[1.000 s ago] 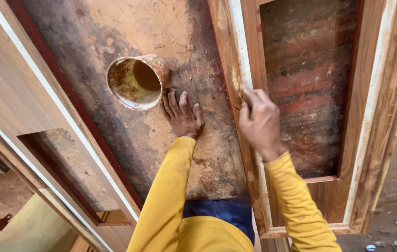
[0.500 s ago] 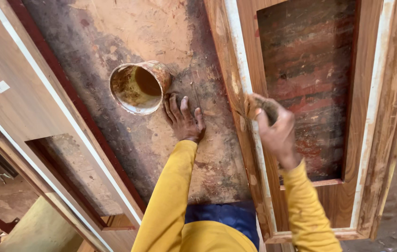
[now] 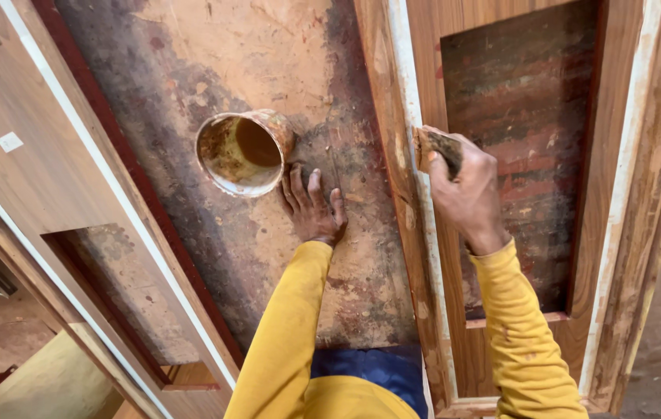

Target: The person sands the edges and surfaces of wooden frames using a sanding block, then uses a hammer to tap along the frame edges. They move between multiple frames laid on the floor, sanding different sections and occasionally adjusting their position.

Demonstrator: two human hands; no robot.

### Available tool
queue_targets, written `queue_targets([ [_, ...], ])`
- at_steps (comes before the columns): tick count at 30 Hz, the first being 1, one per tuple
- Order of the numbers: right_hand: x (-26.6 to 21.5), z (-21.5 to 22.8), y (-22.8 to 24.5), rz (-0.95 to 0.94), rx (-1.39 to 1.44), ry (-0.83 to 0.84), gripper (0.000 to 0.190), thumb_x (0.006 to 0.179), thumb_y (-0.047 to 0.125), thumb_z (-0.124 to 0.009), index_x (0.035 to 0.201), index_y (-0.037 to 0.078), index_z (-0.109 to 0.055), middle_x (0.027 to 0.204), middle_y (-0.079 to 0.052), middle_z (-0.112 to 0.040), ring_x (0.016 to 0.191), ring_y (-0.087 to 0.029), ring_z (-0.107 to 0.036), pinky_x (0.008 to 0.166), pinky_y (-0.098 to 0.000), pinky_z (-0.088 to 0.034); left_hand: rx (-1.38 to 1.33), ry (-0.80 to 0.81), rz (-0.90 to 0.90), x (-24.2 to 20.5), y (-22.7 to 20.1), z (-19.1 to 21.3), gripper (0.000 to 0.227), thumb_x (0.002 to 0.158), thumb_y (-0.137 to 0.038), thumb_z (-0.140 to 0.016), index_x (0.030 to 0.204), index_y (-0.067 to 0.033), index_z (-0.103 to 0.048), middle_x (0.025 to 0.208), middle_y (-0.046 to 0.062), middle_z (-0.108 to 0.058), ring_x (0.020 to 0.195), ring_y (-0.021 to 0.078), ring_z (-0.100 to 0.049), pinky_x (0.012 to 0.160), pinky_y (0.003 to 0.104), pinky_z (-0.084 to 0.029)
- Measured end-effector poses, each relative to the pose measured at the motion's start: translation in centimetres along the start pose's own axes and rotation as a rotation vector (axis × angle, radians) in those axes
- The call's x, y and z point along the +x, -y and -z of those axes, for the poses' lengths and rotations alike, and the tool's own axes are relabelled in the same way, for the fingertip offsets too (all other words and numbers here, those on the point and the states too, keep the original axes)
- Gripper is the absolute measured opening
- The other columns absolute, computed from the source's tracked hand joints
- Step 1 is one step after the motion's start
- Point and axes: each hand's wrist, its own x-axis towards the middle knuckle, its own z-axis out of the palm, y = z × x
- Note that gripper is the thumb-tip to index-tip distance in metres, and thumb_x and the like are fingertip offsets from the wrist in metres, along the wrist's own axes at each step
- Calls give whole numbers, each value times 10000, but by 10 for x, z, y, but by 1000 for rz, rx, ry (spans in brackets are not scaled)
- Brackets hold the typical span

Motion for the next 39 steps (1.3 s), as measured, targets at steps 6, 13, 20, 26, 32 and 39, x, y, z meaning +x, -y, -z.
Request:
queue_targets([
  [6,2,-21,26,136,-98,-11,285,1028,65,-527,1249,-48,-667,895,-90,-668,623,-137,-554,522,-265,-513,22,45,18,-3,5,-3,481,1031,-409,-506,1442,-187,-389,1564,206,-328,1505,453,-271,1265,655,-160],
  [13,-21,35,17,-120,298,-80,214,1027,74,-571,1178,-3,-701,1042,-66,-746,875,-111,-715,742,-271,-605,50,72,10,-2,7,-5,510,1027,-415,-516,1454,-167,-389,1564,224,-323,1500,474,-266,1250,677,-144],
  [20,-98,51,-46,-496,372,42,265,1000,105,-629,1225,85,-767,810,-55,-705,567,-114,-541,470,-269,-435,3,-17,-20,-4,11,-12,486,1049,-414,-524,1430,-122,-443,1570,242,-349,1505,494,-279,1266,669,-185],
  [26,-137,44,-58,-470,205,167,333,972,82,-612,1278,98,-745,869,-65,-749,610,-140,-529,528,-321,-425,43,-25,-30,-8,9,-14,478,1055,-401,-529,1443,-135,-439,1599,221,-325,1525,490,-252,1279,659,-179],
  [32,-134,50,-33,172,-188,291,622,793,-121,-513,1400,-23,-606,1268,-196,-673,928,-241,-684,866,-358,-599,30,-19,-11,-10,7,-13,466,1054,-399,-526,1441,-155,-436,1610,193,-322,1544,458,-241,1297,633,-149],
  [39,-60,46,-10,379,-476,390,585,799,-129,-670,1364,18,-626,1274,-155,-646,1106,-259,-657,1032,-386,-540,15,-19,6,-9,4,-6,443,1053,-407,-502,1429,-184,-432,1612,180,-321,1554,430,-235,1304,613,-131],
])
